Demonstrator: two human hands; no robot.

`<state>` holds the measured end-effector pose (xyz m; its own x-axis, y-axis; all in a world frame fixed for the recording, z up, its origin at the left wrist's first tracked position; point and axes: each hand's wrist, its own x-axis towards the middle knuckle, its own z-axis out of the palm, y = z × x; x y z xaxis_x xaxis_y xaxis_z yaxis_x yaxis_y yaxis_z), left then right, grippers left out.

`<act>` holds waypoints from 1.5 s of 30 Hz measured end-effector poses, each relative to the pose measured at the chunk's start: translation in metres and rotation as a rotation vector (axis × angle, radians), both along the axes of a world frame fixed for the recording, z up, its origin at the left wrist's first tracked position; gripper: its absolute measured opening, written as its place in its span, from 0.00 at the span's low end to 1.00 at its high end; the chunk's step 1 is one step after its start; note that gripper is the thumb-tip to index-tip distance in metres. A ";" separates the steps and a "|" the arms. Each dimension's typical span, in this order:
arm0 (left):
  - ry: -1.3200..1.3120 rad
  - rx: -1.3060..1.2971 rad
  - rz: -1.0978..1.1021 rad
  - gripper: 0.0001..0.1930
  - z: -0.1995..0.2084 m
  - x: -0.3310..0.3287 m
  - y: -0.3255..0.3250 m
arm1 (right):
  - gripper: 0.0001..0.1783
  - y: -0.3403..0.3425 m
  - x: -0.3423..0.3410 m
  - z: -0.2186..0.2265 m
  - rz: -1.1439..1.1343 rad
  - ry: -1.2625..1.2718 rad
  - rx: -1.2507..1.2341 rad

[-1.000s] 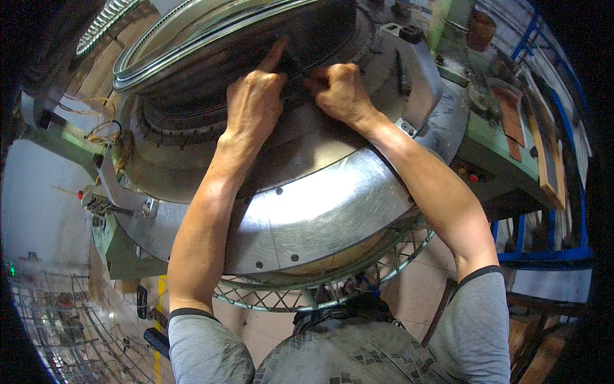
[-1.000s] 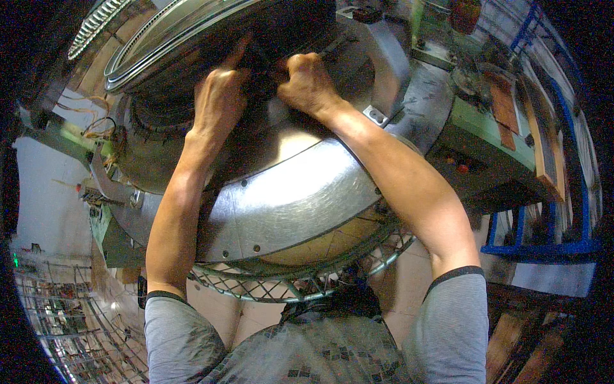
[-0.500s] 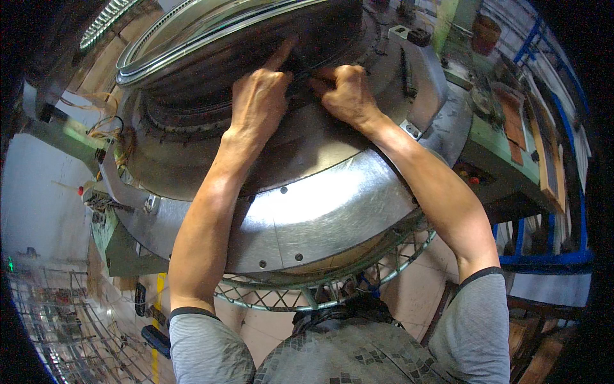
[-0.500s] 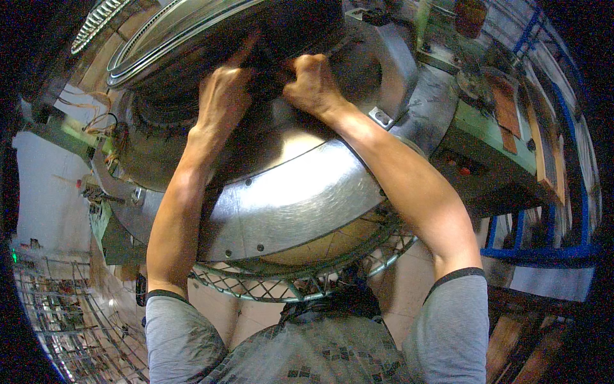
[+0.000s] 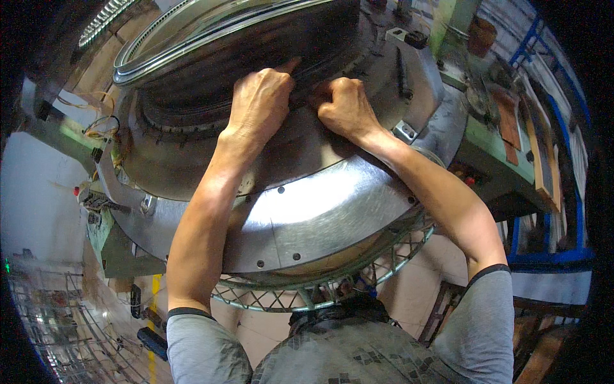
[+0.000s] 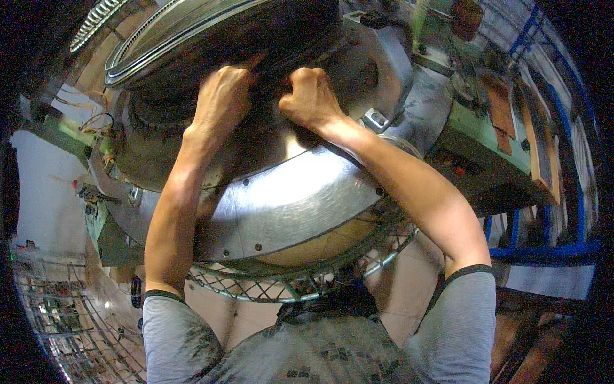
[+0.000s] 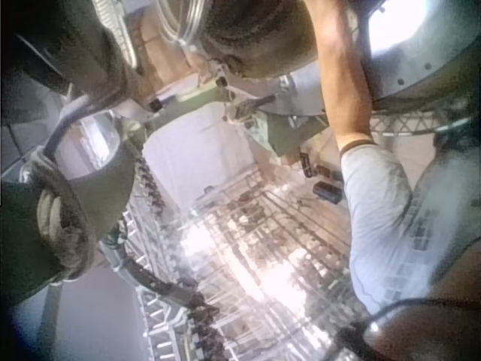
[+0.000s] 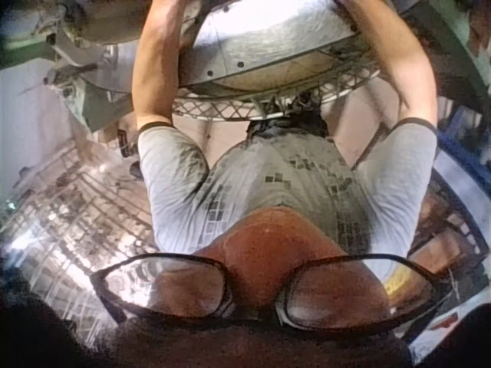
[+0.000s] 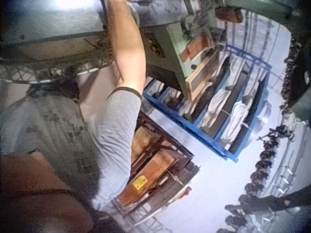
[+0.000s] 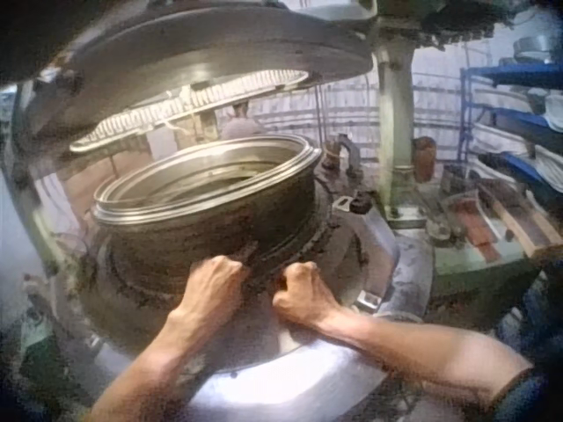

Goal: The person inserts small metal clips into slots on a large circular metal component. They repeatedly pick up clips, align them, and press them into place around the rim of the assembly.

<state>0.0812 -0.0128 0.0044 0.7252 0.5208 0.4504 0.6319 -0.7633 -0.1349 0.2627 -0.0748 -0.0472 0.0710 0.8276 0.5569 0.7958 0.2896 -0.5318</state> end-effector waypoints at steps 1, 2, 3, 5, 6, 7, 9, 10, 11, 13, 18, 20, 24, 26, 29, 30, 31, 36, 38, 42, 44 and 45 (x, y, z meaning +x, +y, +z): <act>-0.019 0.029 0.001 0.16 -0.001 0.001 0.000 | 0.11 0.004 0.002 0.000 -0.013 -0.012 -0.002; -0.024 0.062 0.010 0.14 0.001 -0.001 0.002 | 0.12 0.012 0.001 -0.001 -0.038 0.008 0.013; -0.041 0.106 0.000 0.11 0.003 -0.002 0.004 | 0.13 0.022 0.000 -0.002 -0.064 0.027 0.045; -0.070 0.170 0.009 0.12 0.008 -0.002 0.007 | 0.12 0.042 -0.002 0.000 -0.099 0.035 0.125; -0.081 0.185 0.029 0.15 0.009 -0.002 0.007 | 0.11 0.050 -0.004 -0.001 -0.108 0.028 0.169; -0.091 0.202 0.050 0.18 0.010 -0.002 0.007 | 0.10 0.057 -0.006 -0.001 -0.132 0.014 0.195; -0.122 0.180 0.082 0.20 0.008 0.000 0.005 | 0.11 0.067 -0.010 -0.003 -0.099 0.228 0.284; -0.150 0.183 0.087 0.21 0.007 0.000 0.005 | 0.12 0.072 -0.011 -0.002 -0.106 0.261 0.286; -0.159 0.146 0.093 0.28 0.006 0.000 0.005 | 0.13 0.076 -0.010 -0.001 -0.101 0.279 0.328; -0.216 0.121 0.071 0.44 0.004 0.000 0.009 | 0.15 0.082 -0.005 0.003 -0.083 0.223 0.258; -0.162 0.108 0.095 0.45 -0.001 -0.002 0.017 | 0.21 0.082 0.013 0.012 -0.173 -0.181 0.259; -0.206 0.124 0.063 0.42 -0.001 -0.001 0.016 | 0.25 0.081 0.015 0.018 -0.227 -0.219 0.221; -0.203 0.196 0.060 0.37 0.000 0.000 0.012 | 0.29 0.081 0.016 0.031 -0.275 -0.371 0.113; -0.192 0.206 0.060 0.38 0.000 -0.001 0.012 | 0.30 0.083 0.017 0.032 -0.281 -0.316 0.131; -0.173 0.205 0.034 0.38 -0.001 -0.003 0.015 | 0.30 0.089 0.020 0.026 -0.284 -0.331 0.046; -0.154 0.205 0.038 0.38 -0.001 -0.004 0.017 | 0.30 0.092 0.022 0.023 -0.276 -0.354 0.063; -0.138 0.209 0.031 0.38 -0.002 -0.005 0.018 | 0.28 0.094 0.022 0.019 -0.040 -0.045 -0.046; -0.171 0.186 0.020 0.38 0.001 -0.008 0.015 | 0.18 0.088 0.025 0.012 0.498 0.962 -0.326; -0.182 0.165 0.057 0.37 0.002 -0.007 0.012 | 0.14 0.080 0.022 0.017 0.545 1.033 -0.349; -0.229 0.205 0.021 0.38 0.003 -0.004 0.010 | 0.18 0.070 0.012 0.033 0.546 1.100 -0.266; -0.218 0.212 0.022 0.38 0.002 -0.006 0.010 | 0.17 0.069 0.009 0.037 0.571 1.122 -0.269; -0.203 0.195 0.022 0.38 0.002 -0.007 0.010 | 0.17 0.069 0.010 0.037 0.565 1.166 -0.282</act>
<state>0.0746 -0.0030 0.0061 0.5997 0.4242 0.6786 0.6768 -0.7213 -0.1472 0.2725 -0.0057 -0.0099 -0.0026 0.9777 0.2101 -0.3581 0.1953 -0.9130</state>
